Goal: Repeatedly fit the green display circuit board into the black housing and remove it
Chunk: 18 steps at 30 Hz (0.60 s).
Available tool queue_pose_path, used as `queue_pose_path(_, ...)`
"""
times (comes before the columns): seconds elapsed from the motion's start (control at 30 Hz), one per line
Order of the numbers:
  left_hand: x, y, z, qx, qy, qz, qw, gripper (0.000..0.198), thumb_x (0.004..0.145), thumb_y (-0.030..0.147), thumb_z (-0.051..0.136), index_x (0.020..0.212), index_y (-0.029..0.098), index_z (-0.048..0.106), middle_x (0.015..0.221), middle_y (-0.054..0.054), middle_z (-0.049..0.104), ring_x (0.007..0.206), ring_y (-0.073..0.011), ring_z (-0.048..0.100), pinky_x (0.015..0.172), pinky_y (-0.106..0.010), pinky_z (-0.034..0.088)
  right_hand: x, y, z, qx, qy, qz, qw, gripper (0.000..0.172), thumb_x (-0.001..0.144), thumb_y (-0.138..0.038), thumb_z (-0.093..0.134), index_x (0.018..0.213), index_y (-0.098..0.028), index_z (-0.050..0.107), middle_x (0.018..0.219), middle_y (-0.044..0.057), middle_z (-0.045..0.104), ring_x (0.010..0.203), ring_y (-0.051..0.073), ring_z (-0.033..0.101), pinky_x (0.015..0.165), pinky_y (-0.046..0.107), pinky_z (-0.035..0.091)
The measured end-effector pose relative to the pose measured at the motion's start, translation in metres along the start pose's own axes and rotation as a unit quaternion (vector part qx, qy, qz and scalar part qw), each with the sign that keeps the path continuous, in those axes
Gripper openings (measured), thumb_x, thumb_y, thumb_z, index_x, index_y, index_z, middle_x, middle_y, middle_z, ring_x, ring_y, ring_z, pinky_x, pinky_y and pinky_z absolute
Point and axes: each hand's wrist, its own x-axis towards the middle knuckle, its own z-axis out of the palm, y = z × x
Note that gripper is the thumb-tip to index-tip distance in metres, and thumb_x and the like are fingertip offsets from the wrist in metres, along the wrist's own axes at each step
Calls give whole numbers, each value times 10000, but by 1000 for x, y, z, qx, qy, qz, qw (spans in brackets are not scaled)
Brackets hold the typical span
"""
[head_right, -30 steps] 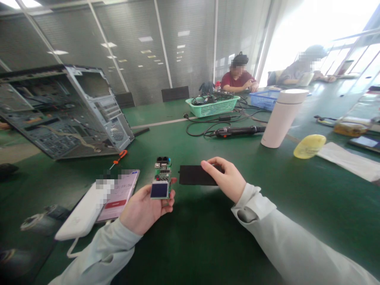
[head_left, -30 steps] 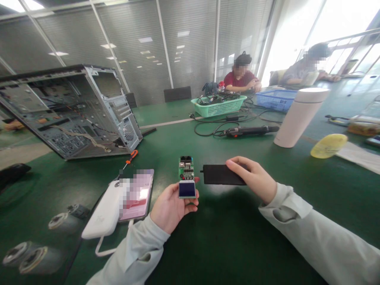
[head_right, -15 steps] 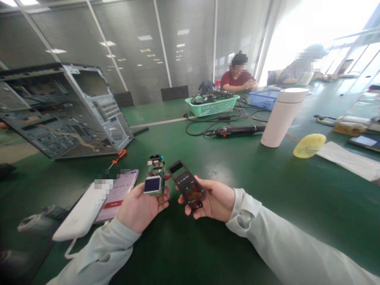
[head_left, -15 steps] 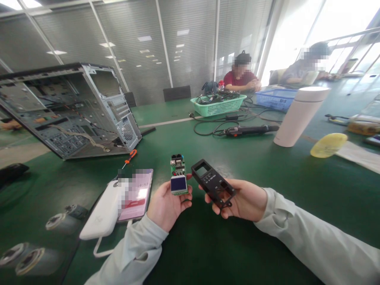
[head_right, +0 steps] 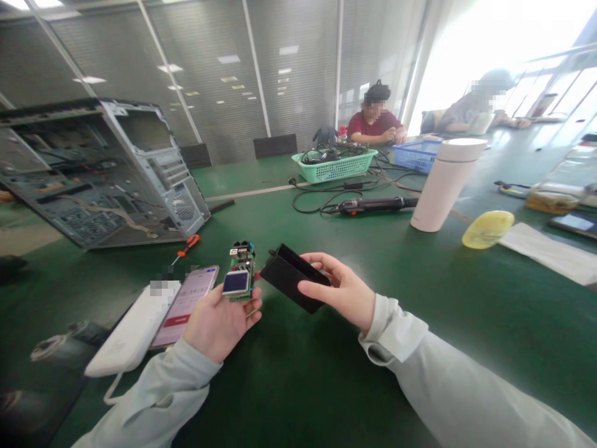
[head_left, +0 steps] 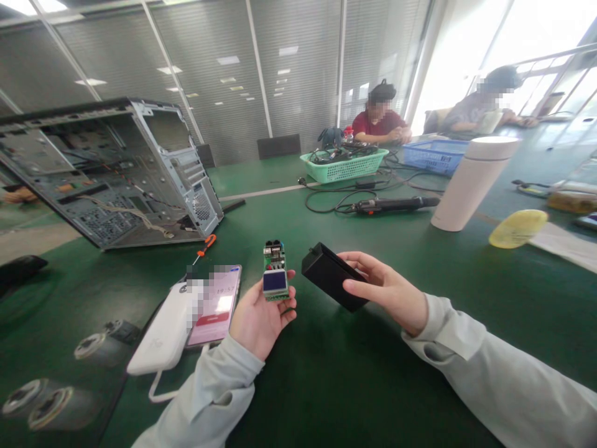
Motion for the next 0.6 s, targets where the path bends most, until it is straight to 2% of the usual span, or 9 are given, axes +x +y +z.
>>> queue_pose_path(0.07, 0, 0, 0, -1, -1, -1, 1000, 408, 919, 304, 294, 967, 103, 646, 670, -68, 603, 557, -147, 569, 529, -248, 473, -1, 2, -1, -120, 28, -83, 989, 523, 748, -440, 662, 1161, -187, 466, 1023, 59, 502, 917, 159, 527, 782, 287, 489)
queue_pose_path(0.1, 0, 0, -1, -2, 0, -1, 1000, 410, 920, 305, 294, 978, 99, 643, 671, -69, 603, 557, -147, 570, 527, -247, 475, -1, 2, -1, -190, 47, -129, 972, 465, 766, -401, 646, 1151, -195, 487, 1034, 57, 497, 932, 161, 516, 811, 303, 476)
queue_pose_path(0.2, 1, 0, -1, -5, 8, -2, 1000, 414, 921, 312, 294, 997, 93, 637, 674, -72, 604, 557, -146, 571, 521, -246, 479, -5, 0, 0, -384, 100, -247, 884, 362, 807, -321, 603, 1148, -232, 522, 1052, 50, 472, 956, 165, 482, 855, 333, 443)
queue_pose_path(0.27, 0, 0, -1, -6, 9, -3, 1000, 413, 922, 312, 294, 1000, 94, 636, 668, -69, 602, 554, -143, 569, 518, -243, 480, -8, -2, 0, -461, 113, -287, 832, 345, 838, -313, 565, 1172, -246, 511, 1061, 53, 466, 972, 176, 468, 855, 342, 438)
queue_pose_path(0.37, 0, 0, -1, -5, 3, -8, 1000, 403, 918, 312, 309, 1008, 94, 636, 663, -62, 600, 552, -136, 564, 519, -237, 481, -15, -5, -8, -528, 117, -288, 790, 335, 882, -332, 495, 1204, -242, 484, 1105, 62, 469, 1009, 193, 463, 854, 348, 444)
queue_pose_path(0.43, -1, 0, -1, -6, 0, -9, 1000, 395, 913, 323, 330, 1017, 96, 636, 669, -60, 605, 558, -133, 564, 524, -235, 482, -24, -4, -26, -570, 124, -263, 769, 354, 904, -370, 449, 1229, -232, 467, 1134, 71, 478, 1028, 209, 470, 857, 362, 444)
queue_pose_path(0.5, -1, 0, -1, -8, -1, -10, 1000, 386, 906, 331, 354, 1019, 97, 639, 676, -61, 610, 564, -132, 565, 529, -235, 481, -39, 0, -56, -605, 143, -229, 749, 404, 914, -442, 410, 1246, -216, 455, 1133, 86, 501, 1020, 232, 491, 853, 391, 440)
queue_pose_path(0.6, -1, -1, -2, -7, -3, -13, 1000, 376, 899, 326, 372, 1018, 95, 644, 675, -59, 612, 565, -130, 565, 531, -234, 478, -73, 8, -119, -627, 199, -172, 733, 507, 888, -587, 392, 1202, -199, 484, 1060, 111, 552, 930, 255, 547, 794, 419, 449)
